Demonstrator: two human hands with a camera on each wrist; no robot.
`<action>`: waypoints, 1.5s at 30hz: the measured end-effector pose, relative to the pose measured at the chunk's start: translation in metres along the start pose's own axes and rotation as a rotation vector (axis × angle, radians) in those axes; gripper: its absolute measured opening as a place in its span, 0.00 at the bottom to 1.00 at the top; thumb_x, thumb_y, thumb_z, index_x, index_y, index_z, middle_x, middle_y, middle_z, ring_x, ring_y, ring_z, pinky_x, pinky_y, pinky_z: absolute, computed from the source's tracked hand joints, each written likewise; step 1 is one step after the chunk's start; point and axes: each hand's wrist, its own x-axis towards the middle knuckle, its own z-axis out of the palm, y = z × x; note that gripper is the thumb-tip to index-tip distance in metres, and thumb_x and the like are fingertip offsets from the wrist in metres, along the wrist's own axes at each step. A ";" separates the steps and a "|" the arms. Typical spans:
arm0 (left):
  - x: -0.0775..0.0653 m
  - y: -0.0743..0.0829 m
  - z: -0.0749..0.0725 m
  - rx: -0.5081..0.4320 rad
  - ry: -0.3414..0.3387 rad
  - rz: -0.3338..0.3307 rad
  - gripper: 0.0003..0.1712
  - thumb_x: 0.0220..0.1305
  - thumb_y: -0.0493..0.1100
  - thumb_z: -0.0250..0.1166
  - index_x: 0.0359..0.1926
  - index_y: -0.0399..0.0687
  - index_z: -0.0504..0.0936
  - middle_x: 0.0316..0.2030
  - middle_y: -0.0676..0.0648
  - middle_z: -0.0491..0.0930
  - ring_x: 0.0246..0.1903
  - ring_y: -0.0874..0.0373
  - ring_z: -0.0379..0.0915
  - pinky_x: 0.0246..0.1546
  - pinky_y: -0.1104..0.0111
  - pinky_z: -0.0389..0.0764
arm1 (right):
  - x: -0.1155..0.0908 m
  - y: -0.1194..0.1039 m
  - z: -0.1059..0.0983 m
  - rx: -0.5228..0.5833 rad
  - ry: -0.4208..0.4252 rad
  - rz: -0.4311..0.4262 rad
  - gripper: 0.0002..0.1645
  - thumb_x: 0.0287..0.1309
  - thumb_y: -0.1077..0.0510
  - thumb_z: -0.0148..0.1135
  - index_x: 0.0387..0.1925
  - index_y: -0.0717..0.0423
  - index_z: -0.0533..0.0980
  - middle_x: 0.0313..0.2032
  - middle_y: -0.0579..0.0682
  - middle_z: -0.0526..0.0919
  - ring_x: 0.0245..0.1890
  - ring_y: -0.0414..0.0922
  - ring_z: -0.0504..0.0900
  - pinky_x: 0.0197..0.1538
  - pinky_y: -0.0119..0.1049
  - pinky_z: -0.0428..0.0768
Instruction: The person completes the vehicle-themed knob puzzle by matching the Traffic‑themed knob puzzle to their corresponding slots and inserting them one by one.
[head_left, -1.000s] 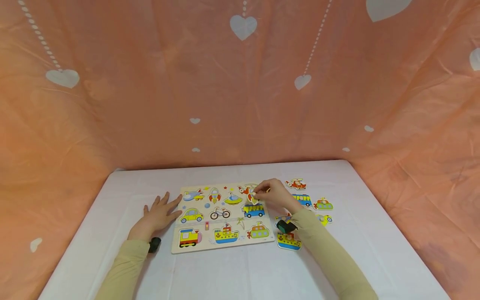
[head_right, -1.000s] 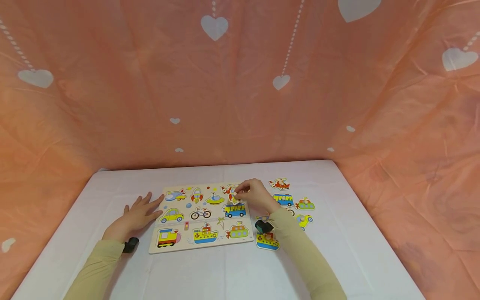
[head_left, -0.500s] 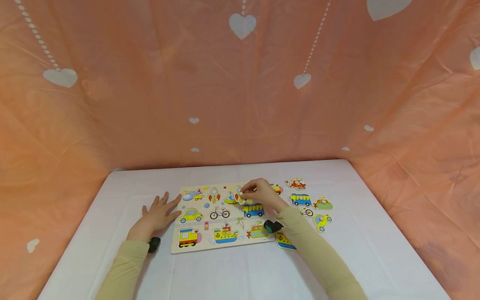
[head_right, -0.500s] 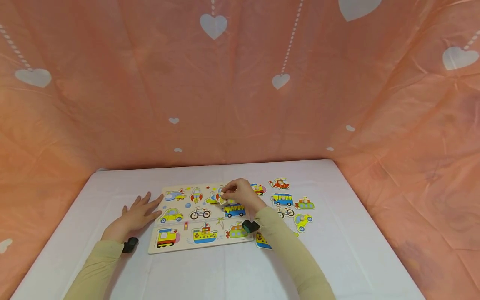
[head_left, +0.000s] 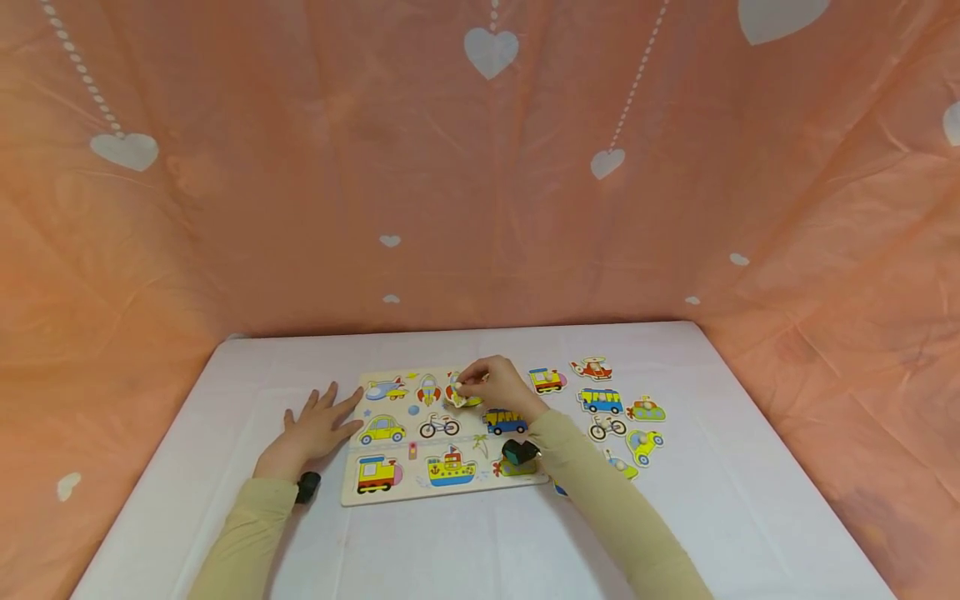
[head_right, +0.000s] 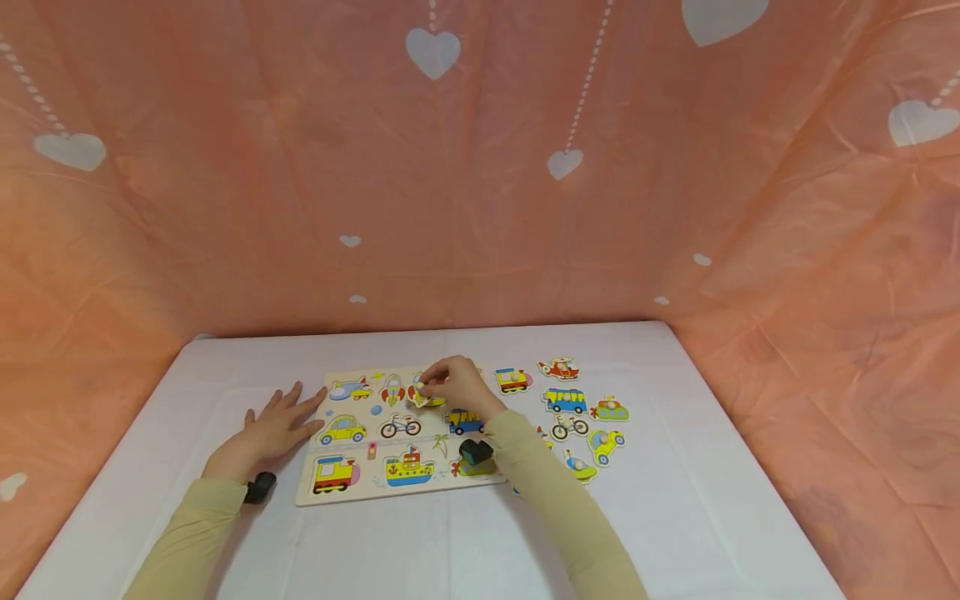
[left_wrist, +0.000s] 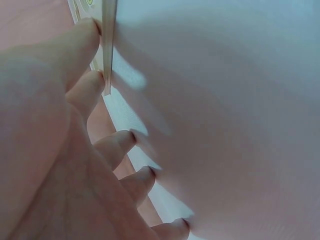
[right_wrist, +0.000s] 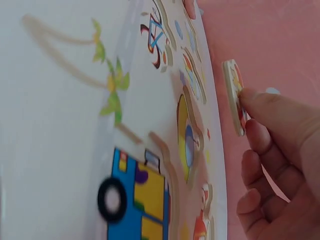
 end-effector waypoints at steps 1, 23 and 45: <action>0.000 0.000 0.000 -0.003 -0.002 0.003 0.41 0.56 0.65 0.53 0.67 0.58 0.53 0.66 0.33 0.40 0.62 0.31 0.29 0.49 0.33 0.28 | 0.001 -0.001 0.001 0.005 0.000 0.004 0.06 0.45 0.55 0.68 0.29 0.49 0.81 0.24 0.42 0.78 0.26 0.39 0.74 0.27 0.30 0.73; -0.001 0.004 -0.005 -0.027 -0.024 -0.023 0.40 0.56 0.63 0.55 0.66 0.57 0.54 0.66 0.33 0.40 0.62 0.31 0.28 0.49 0.33 0.27 | 0.021 -0.001 0.028 0.077 0.011 0.030 0.07 0.44 0.55 0.68 0.30 0.49 0.81 0.24 0.41 0.79 0.26 0.37 0.75 0.29 0.29 0.75; -0.002 0.005 -0.007 -0.026 -0.024 -0.024 0.40 0.55 0.63 0.55 0.66 0.57 0.54 0.66 0.33 0.40 0.62 0.31 0.28 0.49 0.33 0.27 | 0.034 0.001 0.051 0.085 0.006 0.105 0.06 0.43 0.55 0.69 0.28 0.46 0.81 0.24 0.41 0.79 0.26 0.37 0.75 0.31 0.29 0.75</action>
